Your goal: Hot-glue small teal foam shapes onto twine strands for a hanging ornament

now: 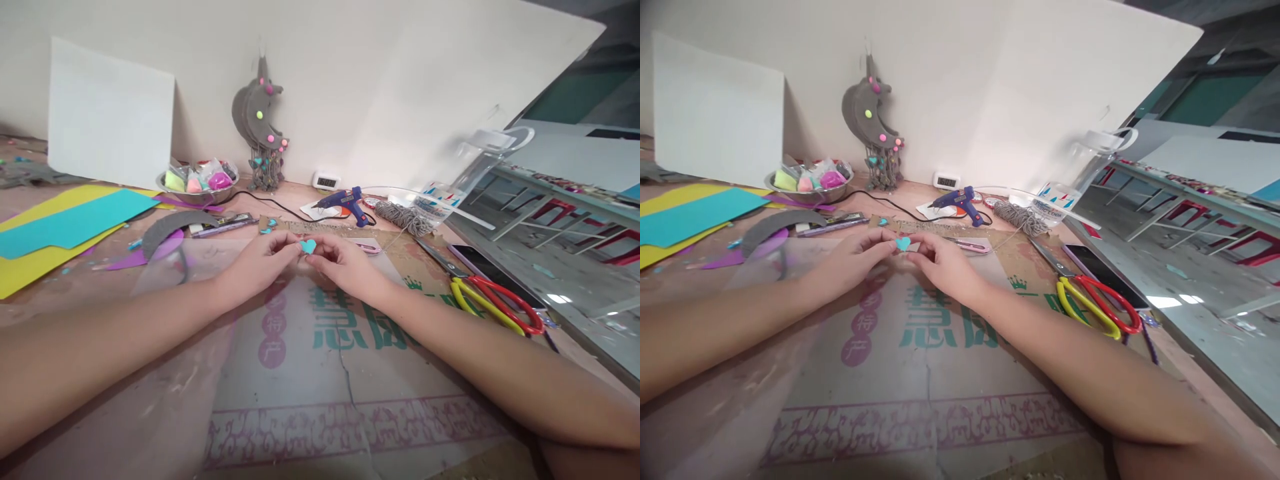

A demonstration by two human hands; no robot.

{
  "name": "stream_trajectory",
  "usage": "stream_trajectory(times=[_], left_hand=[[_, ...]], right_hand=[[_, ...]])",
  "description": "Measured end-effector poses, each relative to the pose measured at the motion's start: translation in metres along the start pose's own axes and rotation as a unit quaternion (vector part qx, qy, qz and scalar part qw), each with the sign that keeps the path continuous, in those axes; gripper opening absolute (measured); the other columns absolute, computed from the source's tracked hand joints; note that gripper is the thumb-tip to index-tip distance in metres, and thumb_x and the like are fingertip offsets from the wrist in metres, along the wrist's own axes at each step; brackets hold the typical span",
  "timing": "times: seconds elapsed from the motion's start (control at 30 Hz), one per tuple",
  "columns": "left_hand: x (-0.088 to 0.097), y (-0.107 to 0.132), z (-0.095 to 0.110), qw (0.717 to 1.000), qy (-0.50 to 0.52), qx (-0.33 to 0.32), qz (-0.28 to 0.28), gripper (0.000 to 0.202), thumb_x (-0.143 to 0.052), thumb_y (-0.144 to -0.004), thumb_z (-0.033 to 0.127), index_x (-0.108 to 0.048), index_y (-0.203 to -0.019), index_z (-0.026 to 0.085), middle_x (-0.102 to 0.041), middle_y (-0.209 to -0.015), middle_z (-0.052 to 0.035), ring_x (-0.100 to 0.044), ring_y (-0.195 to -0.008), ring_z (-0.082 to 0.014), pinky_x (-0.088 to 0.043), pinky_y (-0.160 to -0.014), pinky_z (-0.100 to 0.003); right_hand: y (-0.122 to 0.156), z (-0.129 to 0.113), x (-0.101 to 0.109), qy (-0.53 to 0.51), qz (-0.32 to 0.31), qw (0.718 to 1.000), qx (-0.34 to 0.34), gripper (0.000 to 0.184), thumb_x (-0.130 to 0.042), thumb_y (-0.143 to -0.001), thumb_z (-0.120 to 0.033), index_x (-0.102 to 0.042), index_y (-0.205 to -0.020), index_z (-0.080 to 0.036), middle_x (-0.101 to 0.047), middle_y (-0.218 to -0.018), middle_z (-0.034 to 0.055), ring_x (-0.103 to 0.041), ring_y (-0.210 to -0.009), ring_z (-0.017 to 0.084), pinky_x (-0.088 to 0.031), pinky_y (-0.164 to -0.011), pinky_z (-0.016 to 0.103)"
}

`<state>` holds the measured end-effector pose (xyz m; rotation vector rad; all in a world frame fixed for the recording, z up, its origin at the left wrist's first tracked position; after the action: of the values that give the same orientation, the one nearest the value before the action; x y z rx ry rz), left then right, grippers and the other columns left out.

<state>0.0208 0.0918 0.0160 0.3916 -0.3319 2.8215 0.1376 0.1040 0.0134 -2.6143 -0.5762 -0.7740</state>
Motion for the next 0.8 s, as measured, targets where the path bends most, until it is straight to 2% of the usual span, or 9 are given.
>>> stream_trajectory(times=[0.1,0.23,0.37,0.43,0.5,0.6,0.7,0.8], left_hand=[[0.009,-0.002,0.007,0.998,-0.045,-0.02,0.049,0.018,-0.046,-0.082,0.028,-0.053,-0.069,0.018,-0.05,-0.068,0.0019,-0.048,-0.067,-0.0123,-0.038,-0.061,-0.023],[0.015,-0.002,0.002,0.996,-0.034,0.018,0.075,0.018,-0.044,-0.083,0.027,-0.055,-0.073,0.017,-0.054,-0.071,0.0015,-0.05,-0.069,-0.0125,-0.039,-0.062,-0.023],[0.012,-0.003,-0.004,0.997,-0.036,0.03,0.058,0.02,-0.044,-0.083,0.03,-0.056,-0.075,0.017,-0.05,-0.066,0.0026,-0.048,-0.064,-0.0114,-0.038,-0.056,-0.022],[0.011,-0.003,-0.004,0.997,-0.047,0.021,0.049,0.02,-0.044,-0.084,0.031,-0.056,-0.074,0.017,-0.049,-0.064,0.003,-0.047,-0.061,-0.0109,-0.037,-0.055,-0.022],[0.009,-0.003,-0.002,0.998,-0.056,0.006,0.04,0.02,-0.044,-0.083,0.031,-0.054,-0.072,0.018,-0.049,-0.065,0.0029,-0.047,-0.061,-0.0106,-0.037,-0.054,-0.022],[0.006,-0.002,0.0,0.998,-0.054,-0.003,0.023,0.021,-0.044,-0.084,0.034,-0.051,-0.071,0.018,-0.048,-0.064,0.0031,-0.045,-0.057,-0.0101,-0.036,-0.051,-0.022],[0.001,0.001,0.002,0.999,-0.053,-0.007,0.004,0.022,-0.043,-0.084,0.035,-0.049,-0.072,0.018,-0.044,-0.061,0.0041,-0.042,-0.053,-0.0096,-0.034,-0.049,-0.022],[-0.003,0.001,0.006,0.994,-0.104,-0.034,-0.014,0.022,-0.044,-0.084,0.033,-0.051,-0.069,0.017,-0.049,-0.065,0.0025,-0.046,-0.059,-0.0111,-0.036,-0.054,-0.023]], right_hand=[[0.0,0.001,0.011,0.08,0.038,0.996,0.016,0.021,-0.05,-0.085,-0.028,-0.061,-0.098,-0.017,-0.056,-0.068,-0.0017,-0.046,-0.058,0.01,-0.037,-0.056,0.024],[0.0,0.002,0.014,0.139,0.016,0.99,0.031,0.016,-0.05,-0.085,-0.022,-0.064,-0.082,-0.016,-0.064,-0.077,0.0012,-0.053,-0.067,0.012,-0.039,-0.063,0.024],[0.002,0.0,0.014,0.16,0.009,0.986,0.037,0.021,-0.043,-0.088,-0.019,-0.064,-0.092,-0.017,-0.063,-0.073,0.001,-0.054,-0.064,0.012,-0.041,-0.061,0.025],[0.005,-0.006,0.017,0.165,0.032,0.984,0.057,0.025,-0.039,-0.09,-0.019,-0.062,-0.103,-0.018,-0.063,-0.074,0.0016,-0.056,-0.065,0.013,-0.043,-0.062,0.026],[0.009,-0.019,0.022,0.177,0.072,0.976,0.104,0.025,-0.041,-0.091,-0.022,-0.06,-0.107,-0.019,-0.064,-0.088,0.0044,-0.058,-0.08,0.015,-0.045,-0.073,0.029],[0.015,-0.035,0.026,0.19,0.118,0.961,0.162,0.023,-0.047,-0.09,-0.028,-0.063,-0.103,-0.018,-0.058,-0.106,0.0086,-0.053,-0.102,0.018,-0.042,-0.085,0.032],[0.015,-0.035,0.025,0.172,0.126,0.965,0.152,0.022,-0.048,-0.089,-0.03,-0.063,-0.1,-0.018,-0.057,-0.098,0.0078,-0.053,-0.09,0.017,-0.044,-0.075,0.03],[0.012,-0.031,0.022,0.143,0.116,0.974,0.129,0.017,-0.052,-0.087,-0.03,-0.064,-0.088,-0.018,-0.058,-0.083,0.0042,-0.052,-0.075,0.014,-0.043,-0.066,0.028]])
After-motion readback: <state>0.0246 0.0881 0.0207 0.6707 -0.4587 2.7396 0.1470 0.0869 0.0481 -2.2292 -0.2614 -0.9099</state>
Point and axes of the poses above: each hand's wrist, its own y-axis away from the middle knuckle, its own x-axis out of the back of the hand, z = x × y, the point moved 8 cm from there along -y, towards the middle knuckle
